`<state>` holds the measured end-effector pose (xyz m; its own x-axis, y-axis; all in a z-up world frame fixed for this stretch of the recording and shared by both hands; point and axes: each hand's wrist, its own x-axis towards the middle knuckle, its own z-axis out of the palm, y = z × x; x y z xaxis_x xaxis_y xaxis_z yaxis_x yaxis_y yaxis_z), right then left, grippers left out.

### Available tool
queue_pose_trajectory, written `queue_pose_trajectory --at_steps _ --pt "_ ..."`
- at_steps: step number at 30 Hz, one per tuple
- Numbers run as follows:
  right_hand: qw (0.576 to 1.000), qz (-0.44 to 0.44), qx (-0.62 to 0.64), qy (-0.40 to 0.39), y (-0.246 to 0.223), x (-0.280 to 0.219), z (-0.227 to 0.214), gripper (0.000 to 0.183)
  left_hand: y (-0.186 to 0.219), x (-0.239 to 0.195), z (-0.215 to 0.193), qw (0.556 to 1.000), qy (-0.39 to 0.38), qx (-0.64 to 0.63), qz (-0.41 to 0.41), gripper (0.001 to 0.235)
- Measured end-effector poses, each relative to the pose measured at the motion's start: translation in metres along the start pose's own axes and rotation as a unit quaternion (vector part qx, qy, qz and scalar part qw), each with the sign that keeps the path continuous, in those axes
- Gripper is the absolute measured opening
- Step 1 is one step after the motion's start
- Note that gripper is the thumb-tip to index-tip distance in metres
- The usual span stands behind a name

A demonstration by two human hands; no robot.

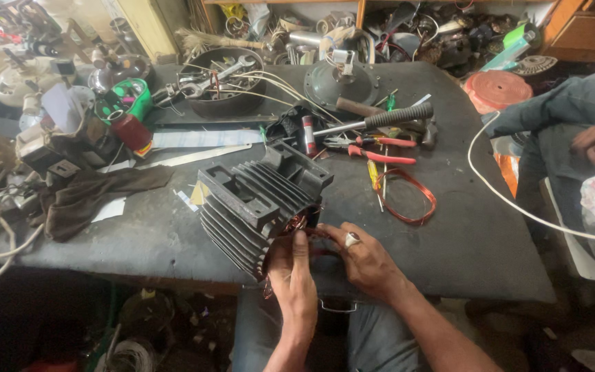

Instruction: The person works on a finned metal electrical component, inserting copper wire into slots and securing it with small white paper pieces. The person uses scissors to cut the paper and pliers to adjust the wire.

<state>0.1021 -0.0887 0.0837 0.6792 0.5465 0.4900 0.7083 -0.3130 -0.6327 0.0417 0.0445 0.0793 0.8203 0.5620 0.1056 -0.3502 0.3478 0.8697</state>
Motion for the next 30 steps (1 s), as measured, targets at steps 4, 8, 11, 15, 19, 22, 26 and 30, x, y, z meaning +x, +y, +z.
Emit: queue_pose_trajectory --at_steps 4,8,11,15,19,22,26,30 --pt "1.0 0.019 -0.009 -0.009 -0.004 0.002 -0.005 0.04 0.003 0.001 0.0 0.999 0.008 0.017 -0.051 0.027" --pt "0.995 -0.057 -0.02 0.078 -0.006 0.0 -0.009 0.06 0.003 0.002 0.001 0.995 0.043 -0.024 -0.087 0.029" --pt "0.97 -0.163 -0.113 0.144 -0.005 -0.005 -0.006 0.047 0.0 0.002 0.003 0.995 0.055 -0.037 -0.073 0.027" --pt "0.96 -0.172 -0.187 0.117 0.0 -0.008 0.002 0.031 -0.003 0.0 0.005 0.999 0.02 -0.034 -0.006 0.025" --pt "0.968 -0.124 -0.188 0.109 0.004 -0.007 0.002 0.023 -0.002 0.003 0.002 0.99 0.026 -0.1 -0.1 0.023" --pt "0.972 -0.107 -0.198 0.068 0.001 -0.007 0.001 0.021 -0.004 0.005 0.0 0.967 0.084 -0.187 -0.149 0.016" --pt "0.972 -0.13 -0.178 0.083 -0.005 -0.002 0.002 0.035 -0.008 0.011 -0.003 0.955 0.121 -0.216 -0.165 0.013" --pt "0.942 -0.175 -0.259 0.119 -0.004 0.0 0.004 0.023 -0.01 0.017 -0.006 0.947 0.111 -0.223 -0.202 0.029"
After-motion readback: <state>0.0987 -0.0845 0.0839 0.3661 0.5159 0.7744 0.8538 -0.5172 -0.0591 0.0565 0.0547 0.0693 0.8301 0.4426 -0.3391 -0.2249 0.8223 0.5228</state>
